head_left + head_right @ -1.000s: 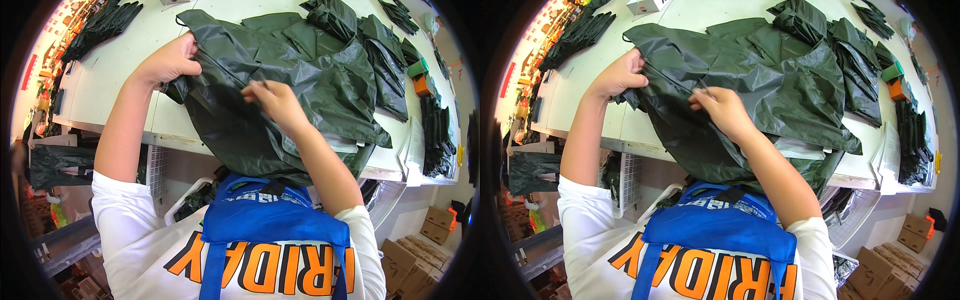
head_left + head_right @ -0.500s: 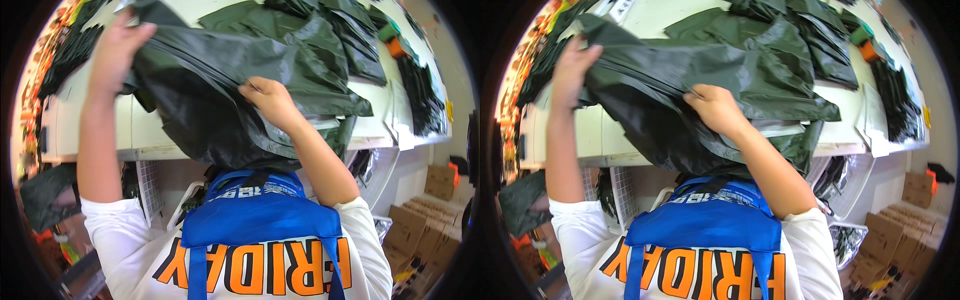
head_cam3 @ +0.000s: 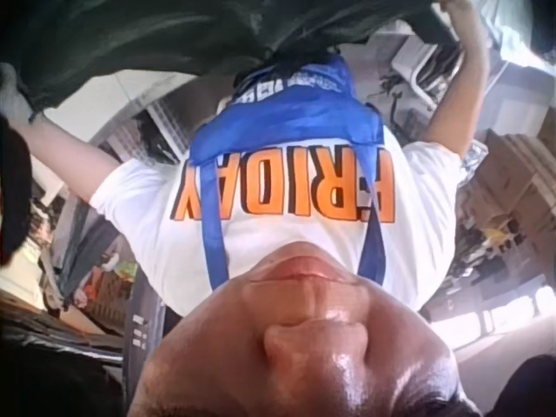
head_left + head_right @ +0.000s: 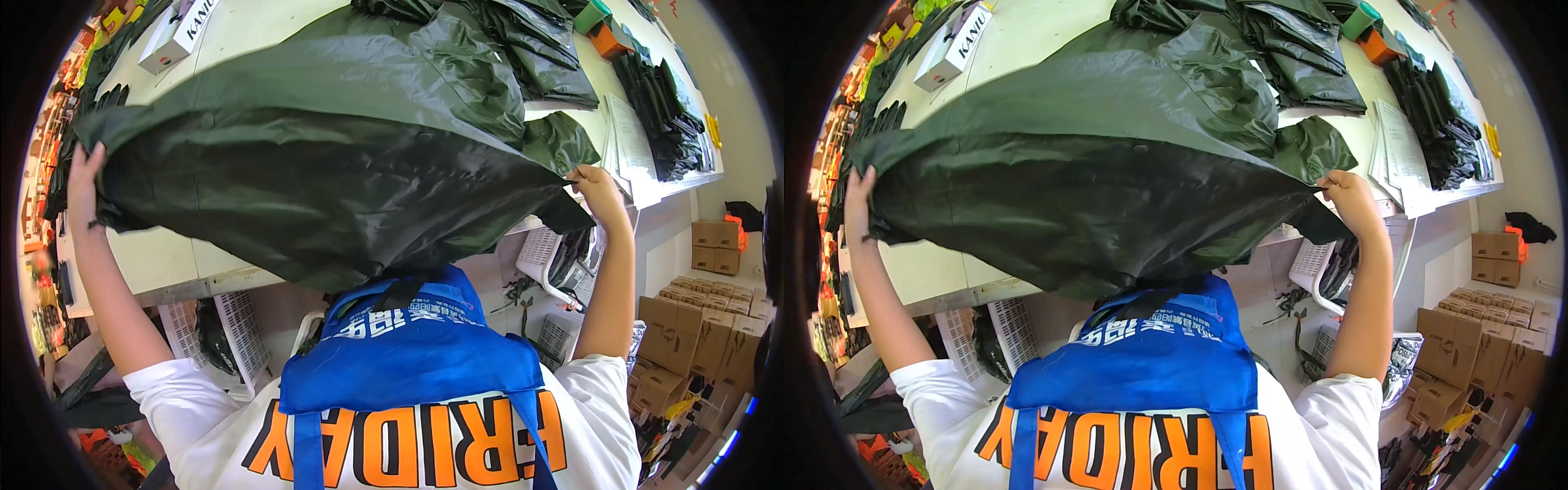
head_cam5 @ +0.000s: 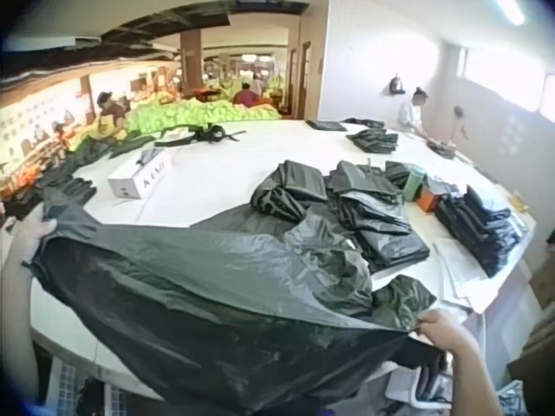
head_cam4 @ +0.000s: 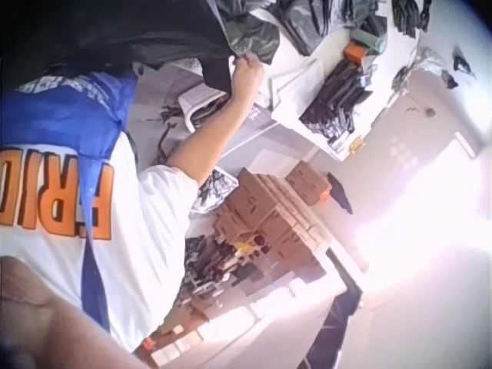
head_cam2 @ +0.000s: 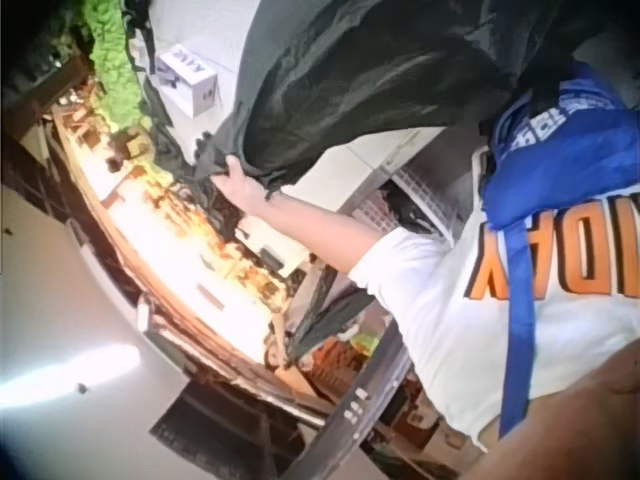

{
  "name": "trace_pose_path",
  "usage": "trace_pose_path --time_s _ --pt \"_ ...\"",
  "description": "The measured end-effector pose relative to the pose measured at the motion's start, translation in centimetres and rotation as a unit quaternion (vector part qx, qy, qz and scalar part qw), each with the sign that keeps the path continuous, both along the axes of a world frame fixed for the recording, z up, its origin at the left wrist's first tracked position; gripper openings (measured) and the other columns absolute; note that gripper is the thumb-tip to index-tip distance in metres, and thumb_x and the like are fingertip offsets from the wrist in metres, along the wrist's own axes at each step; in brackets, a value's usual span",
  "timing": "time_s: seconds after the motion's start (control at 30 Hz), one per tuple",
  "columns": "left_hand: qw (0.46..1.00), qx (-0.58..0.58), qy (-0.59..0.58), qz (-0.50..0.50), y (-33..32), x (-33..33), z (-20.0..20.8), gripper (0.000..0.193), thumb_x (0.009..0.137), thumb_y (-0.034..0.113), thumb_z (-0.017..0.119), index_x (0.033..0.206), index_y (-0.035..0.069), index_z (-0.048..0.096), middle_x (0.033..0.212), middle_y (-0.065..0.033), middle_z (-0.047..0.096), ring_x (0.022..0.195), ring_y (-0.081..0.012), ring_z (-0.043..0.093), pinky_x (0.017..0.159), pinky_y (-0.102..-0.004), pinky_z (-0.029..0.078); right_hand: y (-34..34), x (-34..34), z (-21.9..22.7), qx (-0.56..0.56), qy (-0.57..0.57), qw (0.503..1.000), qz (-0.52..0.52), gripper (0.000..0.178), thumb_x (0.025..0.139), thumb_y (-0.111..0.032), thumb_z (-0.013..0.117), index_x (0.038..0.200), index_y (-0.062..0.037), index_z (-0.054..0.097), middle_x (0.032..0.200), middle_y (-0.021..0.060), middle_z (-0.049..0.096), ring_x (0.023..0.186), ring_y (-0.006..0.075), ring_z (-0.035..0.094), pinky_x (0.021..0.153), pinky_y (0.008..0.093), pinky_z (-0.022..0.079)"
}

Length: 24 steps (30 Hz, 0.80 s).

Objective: The person folds a dark green jacket on a white table, aligning the sleeves and body, then folds it into a compact rectangle. The person places the folded jacket into a white basket below the table and repeats the process with another jacket.

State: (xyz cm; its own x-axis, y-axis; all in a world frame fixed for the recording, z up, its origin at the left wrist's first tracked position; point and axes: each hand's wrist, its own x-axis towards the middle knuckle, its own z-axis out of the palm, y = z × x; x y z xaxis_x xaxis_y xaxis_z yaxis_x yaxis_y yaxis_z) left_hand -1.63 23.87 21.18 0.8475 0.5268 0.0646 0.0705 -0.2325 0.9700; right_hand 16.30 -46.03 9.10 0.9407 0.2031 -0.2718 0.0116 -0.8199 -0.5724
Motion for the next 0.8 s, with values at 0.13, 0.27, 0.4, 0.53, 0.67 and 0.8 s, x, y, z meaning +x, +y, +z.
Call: trace_pose_path --time_s 0.13,0.27,0.4,0.53,0.67,0.8 --pt "0.958 0.073 0.276 -0.025 4.5 -2.7 -12.0 0.048 0.089 0.026 0.061 0.128 0.0 0.049 0.118 -0.0101 0.06 0.103 -0.0189 0.056 0.094 -0.0339 0.041 0.9 1.6 -3.4 -0.115 0.092 0.983 0.109 0.028 0.082 -0.024 0.062 0.089 0.0027 0.065 0.079 0.0151 0.067 0.072 0.0256 0.064 0.065 0.0366 0.047" --pt "0.699 0.379 0.605 0.033 4.7 -5.5 -22.1 0.053 0.087 0.039 0.059 0.118 -0.004 0.055 0.119 -0.0249 0.058 0.112 -0.0407 0.054 0.089 -0.0459 0.045 5.6 -0.4 -6.6 -0.03 -0.042 0.998 0.042 0.033 0.078 -0.029 0.07 0.093 0.0004 0.065 0.084 0.017 0.066 0.08 0.0309 0.064 0.075 0.0359 0.05" --pt "0.823 0.541 0.169 0.036 -13.3 -0.4 -16.8 0.032 0.085 0.022 0.061 0.109 0.001 0.06 0.108 -0.0167 0.061 0.102 -0.0334 0.058 0.087 -0.044 0.047 5.7 -2.1 -7.8 -0.007 -0.068 0.993 0.092 0.029 0.074 -0.02 0.074 0.093 -0.0011 0.063 0.081 0.0158 0.061 0.078 0.032 0.06 0.074 0.0357 0.048" --pt "0.903 0.281 0.094 -0.31 -26.8 3.2 -21.4 0.04 0.084 0.019 0.064 0.122 0.008 0.057 0.115 -0.0152 0.061 0.11 -0.027 0.056 0.099 -0.037 0.041 4.1 -0.8 -10.7 -0.058 -0.007 0.993 0.104 0.023 0.072 -0.014 0.072 0.086 0.0007 0.061 0.079 0.0176 0.061 0.075 0.034 0.06 0.069 0.0386 0.047" --pt "0.905 0.295 0.171 -0.256 -32.5 6.8 -27.0 0.024 0.08 0.027 0.069 0.099 0.014 0.066 0.096 -0.0057 0.064 0.101 -0.0254 0.056 0.087 -0.0412 0.041 3.5 0.2 -13.1 -0.079 -0.015 0.993 0.088 0.022 0.072 -0.015 0.072 0.082 0.0007 0.06 0.077 0.0188 0.062 0.076 0.0365 0.061 0.068 0.04 0.047" --pt "0.888 0.29 0.27 -0.235 -34.0 8.5 -27.9 0.012 0.076 0.028 0.071 0.078 0.017 0.067 0.08 0.0027 0.061 0.089 -0.0206 0.054 0.076 -0.0393 0.037 3.3 1.4 -13.6 -0.095 0.024 0.994 0.057 0.026 0.07 -0.018 0.075 0.08 0.0006 0.06 0.076 0.0184 0.063 0.077 0.036 0.062 0.068 0.0399 0.048"
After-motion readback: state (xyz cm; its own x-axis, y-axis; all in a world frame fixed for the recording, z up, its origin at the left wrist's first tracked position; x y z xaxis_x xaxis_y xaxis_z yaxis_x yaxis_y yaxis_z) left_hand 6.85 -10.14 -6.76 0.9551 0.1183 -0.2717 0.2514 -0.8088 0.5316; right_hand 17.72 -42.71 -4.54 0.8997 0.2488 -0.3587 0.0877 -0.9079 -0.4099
